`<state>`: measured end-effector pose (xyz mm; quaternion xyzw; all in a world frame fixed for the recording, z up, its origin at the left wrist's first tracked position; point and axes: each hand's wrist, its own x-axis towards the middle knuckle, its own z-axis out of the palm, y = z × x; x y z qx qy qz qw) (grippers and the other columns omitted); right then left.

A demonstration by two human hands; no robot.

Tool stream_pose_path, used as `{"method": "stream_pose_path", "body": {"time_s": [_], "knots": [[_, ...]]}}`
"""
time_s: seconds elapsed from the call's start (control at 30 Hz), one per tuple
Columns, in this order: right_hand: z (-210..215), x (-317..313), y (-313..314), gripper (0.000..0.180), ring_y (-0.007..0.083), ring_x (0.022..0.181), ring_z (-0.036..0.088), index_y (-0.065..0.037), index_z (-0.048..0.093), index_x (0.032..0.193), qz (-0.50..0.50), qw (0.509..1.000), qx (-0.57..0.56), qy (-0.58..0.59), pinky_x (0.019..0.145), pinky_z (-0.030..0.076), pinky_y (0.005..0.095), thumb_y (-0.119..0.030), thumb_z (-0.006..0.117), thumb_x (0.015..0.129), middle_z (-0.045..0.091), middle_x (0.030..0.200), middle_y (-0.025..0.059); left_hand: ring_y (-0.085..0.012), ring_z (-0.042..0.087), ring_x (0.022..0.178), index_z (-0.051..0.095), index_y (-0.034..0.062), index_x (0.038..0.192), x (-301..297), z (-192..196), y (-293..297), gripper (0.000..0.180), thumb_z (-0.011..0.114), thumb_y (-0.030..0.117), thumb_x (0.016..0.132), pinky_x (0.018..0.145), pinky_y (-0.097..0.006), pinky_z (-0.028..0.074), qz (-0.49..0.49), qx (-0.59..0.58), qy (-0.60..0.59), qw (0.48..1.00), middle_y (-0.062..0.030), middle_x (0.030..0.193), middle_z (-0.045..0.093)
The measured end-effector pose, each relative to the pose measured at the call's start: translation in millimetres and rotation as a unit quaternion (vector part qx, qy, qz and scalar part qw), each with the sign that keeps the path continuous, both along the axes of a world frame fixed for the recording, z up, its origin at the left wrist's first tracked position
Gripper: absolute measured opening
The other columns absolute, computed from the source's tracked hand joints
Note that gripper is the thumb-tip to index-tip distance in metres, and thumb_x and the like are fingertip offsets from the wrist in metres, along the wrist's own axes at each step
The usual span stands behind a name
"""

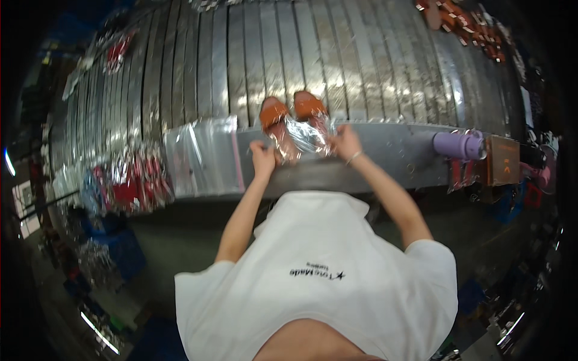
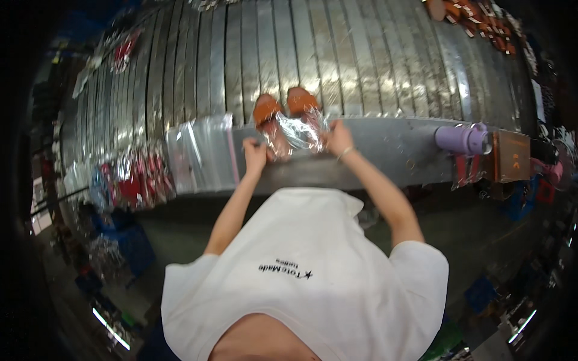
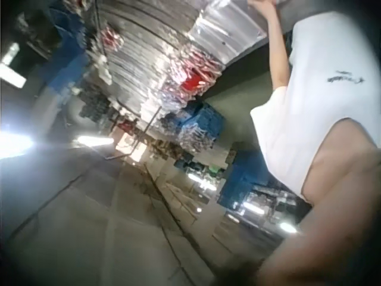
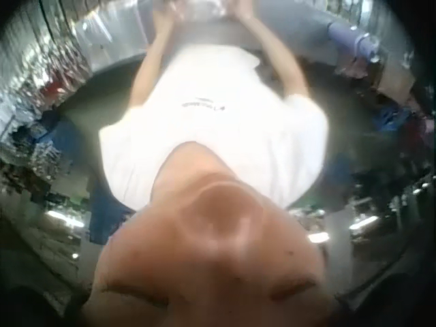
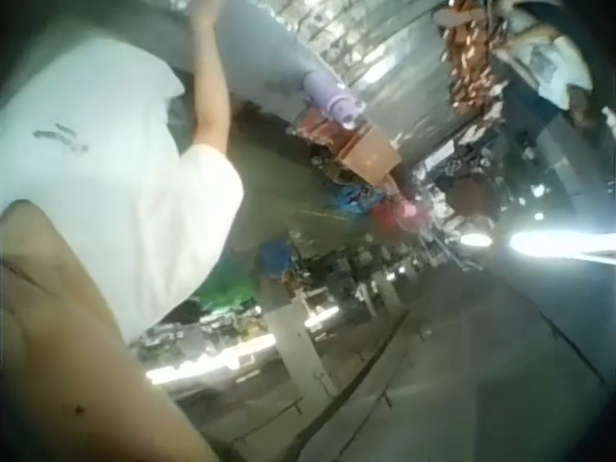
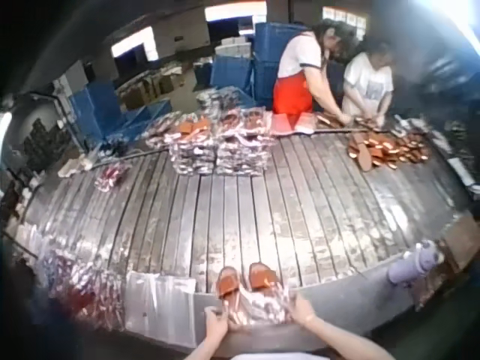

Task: The person repeatedly picks up pairs of brown leather sandals from a metal slatted table, places them into clear plastic bags, and sets the packaged items aside. The process is continuous and repetitive, involving handling the footwear and packaging materials by hand.

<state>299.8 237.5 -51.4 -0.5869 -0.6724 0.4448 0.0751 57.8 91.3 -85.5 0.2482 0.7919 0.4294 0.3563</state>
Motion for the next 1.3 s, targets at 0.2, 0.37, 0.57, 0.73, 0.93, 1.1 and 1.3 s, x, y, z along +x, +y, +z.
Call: {"method": "stream_pose_path", "body": {"time_s": [0.2, 0.37, 0.57, 0.73, 0.93, 1.1, 1.3], "knots": [[16.6, 64.1, -22.0, 0.027, 0.0423, 0.082, 0.061, -0.006, 0.054, 0.091, -0.03, 0.98, 0.014, -0.197, 0.072, 0.047, 0.0516, -0.03, 0.041, 0.09, 0.063, 0.081, 0.0238, -0.0362, 0.06, 0.091, 0.031, 0.003, 0.12, 64.2, 48.2, 23.7, 0.047, 0.057, 0.024, 0.087, 0.078, -0.04, 0.047, -0.246, -0.051, -0.1, 0.963, -0.0232, 0.095, 0.06], [37.7, 180.2, -7.8, 0.026, 0.0402, 0.087, 0.06, -0.005, 0.055, 0.094, -0.171, 0.929, -0.03, -0.326, 0.075, 0.046, 0.0506, -0.029, 0.047, 0.088, 0.063, 0.09, 0.0221, -0.0327, 0.053, 0.106, 0.055, 0.0005, 0.11, -9.1, 59.0, 16.8, 0.034, 0.06, 0.011, 0.078, 0.093, -0.042, 0.039, -0.094, 0.025, 0.224, 0.97, -0.0182, 0.108, 0.058], [81.2, 161.0, 43.9, 0.053, 0.0355, 0.112, 0.044, -0.001, 0.042, 0.127, -0.217, 0.879, 0.3, -0.3, 0.093, 0.035, 0.0457, -0.033, 0.053, 0.086, 0.049, 0.12, 0.018, -0.0375, 0.034, 0.126, 0.043, 0.0023, 0.129, -112.8, 27.8, -38.2, 0.046, 0.05, 0.024, 0.089, 0.105, -0.046, 0.025, -0.064, -0.15, 0.46, 0.873, -0.0186, 0.136, 0.04], [-1.4, 122.7, 15.9, 0.061, 0.0354, 0.129, 0.026, -0.004, 0.034, 0.135, -0.234, 0.856, 0.284, -0.364, 0.103, 0.02, 0.0527, -0.038, 0.051, 0.087, 0.036, 0.136, 0.0169, -0.0387, 0.025, 0.132, 0.031, 0.007, 0.139, -131.3, 24.5, -36.2, 0.059, 0.051, 0.032, 0.088, 0.108, -0.051, 0.017, -0.065, -0.222, 0.455, 0.86, -0.0194, 0.144, 0.027], [70.0, 91.7, 136.6, 0.04, 0.0353, 0.11, 0.045, 0.0, 0.05, 0.117, -0.228, 0.876, 0.417, -0.078, 0.095, 0.032, 0.0444, -0.017, 0.062, 0.082, 0.049, 0.118, 0.0177, -0.0403, 0.025, 0.13, 0.034, 0.0004, 0.134, -154.0, 41.2, -43.9, 0.06, 0.053, 0.031, 0.086, 0.108, -0.049, 0.017, 0.067, -0.284, 0.533, 0.794, -0.024, 0.14, 0.03], [51.3, 11.9, 298.0, 0.072, 0.0355, 0.12, 0.04, -0.009, 0.038, 0.131, 0.063, 0.925, 0.367, -0.071, 0.102, 0.033, 0.0411, -0.01, 0.068, 0.066, 0.043, 0.13, 0.0164, -0.0392, 0.035, 0.123, 0.043, -0.0033, 0.121, -135.0, 80.2, 41.4, 0.047, 0.057, 0.015, 0.081, 0.105, -0.047, 0.023, 0.036, -0.097, 0.48, 0.871, -0.0238, 0.129, 0.04], [2.7, -27.9, 356.4, 0.103, 0.0345, 0.098, 0.058, -0.001, 0.033, 0.128, 0.235, 0.943, 0.069, -0.226, 0.085, 0.048, 0.0392, -0.03, 0.086, 0.044, 0.057, 0.108, 0.025, -0.0273, 0.047, 0.116, 0.051, 0.0025, 0.114, -44.0, 75.0, 121.1, 0.036, 0.062, 0.009, 0.08, 0.101, -0.037, 0.032, -0.016, 0.046, 0.161, 0.986, -0.0132, 0.119, 0.053]]}}
